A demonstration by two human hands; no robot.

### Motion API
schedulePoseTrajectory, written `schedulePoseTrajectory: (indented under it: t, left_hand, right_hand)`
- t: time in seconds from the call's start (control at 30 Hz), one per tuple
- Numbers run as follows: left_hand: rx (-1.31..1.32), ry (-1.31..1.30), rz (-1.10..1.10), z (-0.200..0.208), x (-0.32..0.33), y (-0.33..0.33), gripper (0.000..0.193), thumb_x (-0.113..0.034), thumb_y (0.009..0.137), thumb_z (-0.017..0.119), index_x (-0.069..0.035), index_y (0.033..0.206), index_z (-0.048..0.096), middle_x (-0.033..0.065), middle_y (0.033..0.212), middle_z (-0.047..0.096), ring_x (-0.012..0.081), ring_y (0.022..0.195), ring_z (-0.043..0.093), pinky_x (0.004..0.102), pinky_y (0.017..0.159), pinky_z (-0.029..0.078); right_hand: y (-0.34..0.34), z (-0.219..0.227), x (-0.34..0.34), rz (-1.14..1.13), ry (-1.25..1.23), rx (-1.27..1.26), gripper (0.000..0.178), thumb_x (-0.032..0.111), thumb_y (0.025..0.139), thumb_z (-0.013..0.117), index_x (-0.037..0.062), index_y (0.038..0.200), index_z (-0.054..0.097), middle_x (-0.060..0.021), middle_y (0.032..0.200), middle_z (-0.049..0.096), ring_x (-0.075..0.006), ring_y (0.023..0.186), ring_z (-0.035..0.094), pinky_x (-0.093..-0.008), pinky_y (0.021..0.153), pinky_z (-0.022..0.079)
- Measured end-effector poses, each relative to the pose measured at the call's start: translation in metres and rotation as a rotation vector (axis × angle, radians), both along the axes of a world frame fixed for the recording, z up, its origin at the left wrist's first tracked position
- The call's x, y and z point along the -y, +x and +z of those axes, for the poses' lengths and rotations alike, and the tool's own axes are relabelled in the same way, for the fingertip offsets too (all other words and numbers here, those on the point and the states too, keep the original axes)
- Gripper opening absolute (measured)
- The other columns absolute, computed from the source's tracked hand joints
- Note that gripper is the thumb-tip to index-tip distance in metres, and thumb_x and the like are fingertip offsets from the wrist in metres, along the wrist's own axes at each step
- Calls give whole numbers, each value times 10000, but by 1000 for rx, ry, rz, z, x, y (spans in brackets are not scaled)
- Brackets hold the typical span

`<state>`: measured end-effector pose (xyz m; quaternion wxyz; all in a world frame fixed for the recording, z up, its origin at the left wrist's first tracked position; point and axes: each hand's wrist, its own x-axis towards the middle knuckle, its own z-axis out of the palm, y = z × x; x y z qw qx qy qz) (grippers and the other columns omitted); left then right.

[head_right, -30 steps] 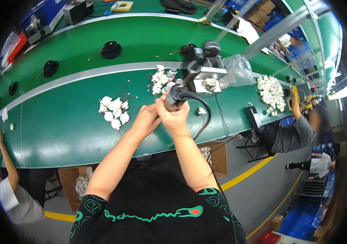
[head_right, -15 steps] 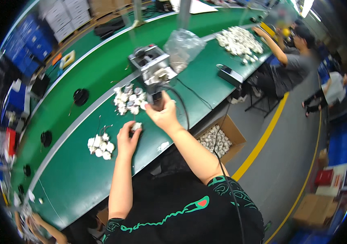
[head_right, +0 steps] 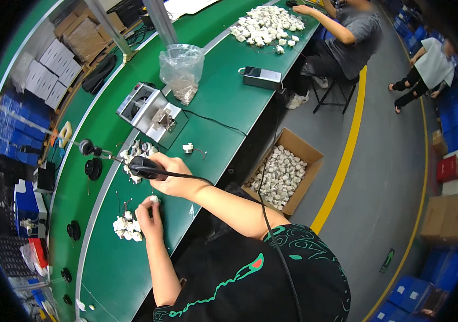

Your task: The person assembles small electrical lighting components by fastening screws with an electric screwdriver while the components move along a conveyor belt.

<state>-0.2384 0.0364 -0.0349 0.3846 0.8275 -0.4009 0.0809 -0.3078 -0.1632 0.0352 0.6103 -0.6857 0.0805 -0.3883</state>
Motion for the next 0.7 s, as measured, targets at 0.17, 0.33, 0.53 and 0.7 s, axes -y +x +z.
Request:
schedulePoseTrajectory:
  t: [0.17,0.33,0.53,0.7]
  left_hand:
    - [281,204,-75,12,-17,-14,250,-49,784,772,-43,939,576,119,1096,690,304,906,636,434,836,437]
    - [291,274,187,6,-22,-23,267,-103,802,768,-59,1013,611,100,1069,686,311,1003,597,467,929,403]
    - [351,449,440,30,-19,-55,349,-77,780,719,-63,1111,608,131,1324,571,345,1226,488,495,1052,282]
    - [236,264,100,29,25,-49,483,10,792,655,29,1261,539,261,1345,489,444,1214,491,520,1004,402]
  right_hand:
    - [-6,6,3,121,52,-60,370,39,740,726,42,1092,613,-93,740,658,-132,662,641,-321,626,518]
    - [-13,6,16,149,137,-79,381,47,719,744,40,1084,636,-53,742,654,-108,639,609,-286,599,505]
    - [-9,-1,15,154,35,52,412,31,719,749,50,1107,612,23,663,534,-61,550,447,-258,526,397]
    - [-14,2,22,227,97,-18,394,53,726,753,51,1096,616,-103,804,679,-184,682,668,-307,650,523]
